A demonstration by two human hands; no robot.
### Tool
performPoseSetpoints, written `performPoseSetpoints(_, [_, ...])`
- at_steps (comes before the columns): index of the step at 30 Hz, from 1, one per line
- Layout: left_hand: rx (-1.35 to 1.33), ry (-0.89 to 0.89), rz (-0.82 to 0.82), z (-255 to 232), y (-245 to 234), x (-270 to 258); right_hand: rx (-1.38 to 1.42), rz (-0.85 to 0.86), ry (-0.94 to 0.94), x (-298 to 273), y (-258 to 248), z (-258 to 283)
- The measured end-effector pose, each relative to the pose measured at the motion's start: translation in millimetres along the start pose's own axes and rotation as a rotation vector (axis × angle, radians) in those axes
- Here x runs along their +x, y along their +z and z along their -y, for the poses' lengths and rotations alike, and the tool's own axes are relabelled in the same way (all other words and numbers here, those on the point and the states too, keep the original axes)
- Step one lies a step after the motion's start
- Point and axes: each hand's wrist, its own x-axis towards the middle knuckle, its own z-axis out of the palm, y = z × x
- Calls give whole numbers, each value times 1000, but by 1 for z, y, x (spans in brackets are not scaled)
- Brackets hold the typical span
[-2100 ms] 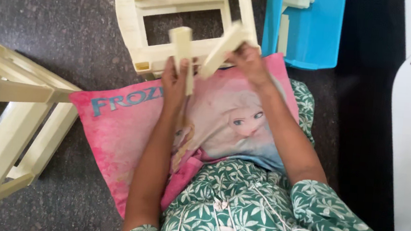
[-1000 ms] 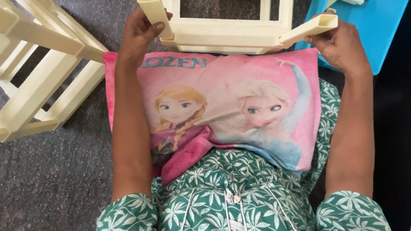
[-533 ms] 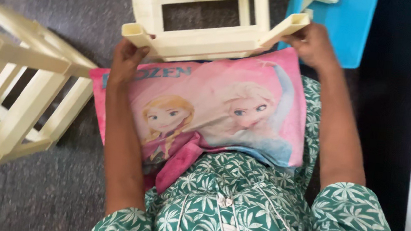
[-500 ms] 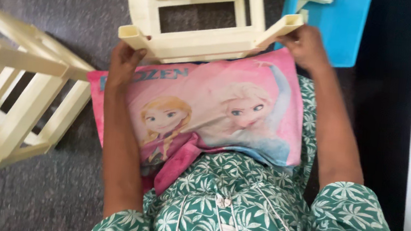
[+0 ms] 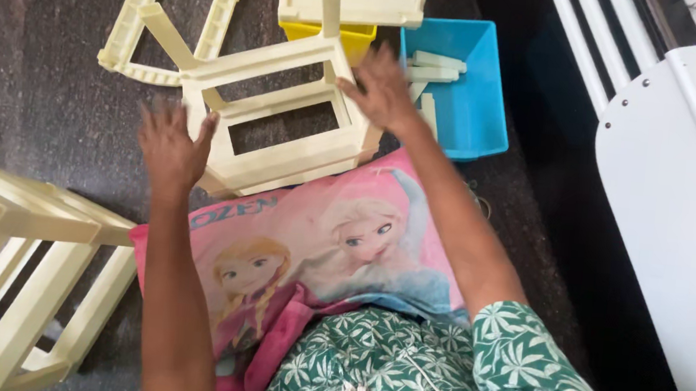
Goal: The person assembles a plastic storage unit by hand, inserting rectangular frames and short plastic rods into slots on a cushion. The person repeatedly picks parts from nearby bins and fits them into the growing structure.
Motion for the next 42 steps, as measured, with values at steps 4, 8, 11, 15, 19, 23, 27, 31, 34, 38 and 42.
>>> performPoseSetpoints(4, [9,42,15,8,18,3,93,122,77,-4,22,-11])
performPoseSetpoints(8, [85,-80,209,20,26,11,90,260,144,8,30,-16])
performPoseSetpoints(11, [89,-153,299,22,22,21,81,314,190,21,28,-10])
performPoseSetpoints(15, [129,-168,357,25,24,23,22,437,311,18,29,-2])
performPoseSetpoints(19, [136,-169,331,27,27,19,64,347,255,12,24,-2])
performPoseSetpoints(23, [88,-173,233,27,25,13,130,188,274,5,20,2])
performPoseSetpoints(27, [-277,-271,27,27,28,7,226,-34,272,-2,27,4])
performPoseSetpoints(31, [-1032,-56,-274,38,44,-1,428,-219,193,-7,44,-13])
performPoseSetpoints(34, [-1342,-168,-395,63,76,-27,1060,-228,95,-17,69,-22])
performPoseSetpoints(38, [-1785,-557,-497,101,139,-55,1300,-329,216,-44,82,-21])
performPoseSetpoints(42, [-1616,-972,-283,145,206,-59,1099,-453,135,-58,77,-20])
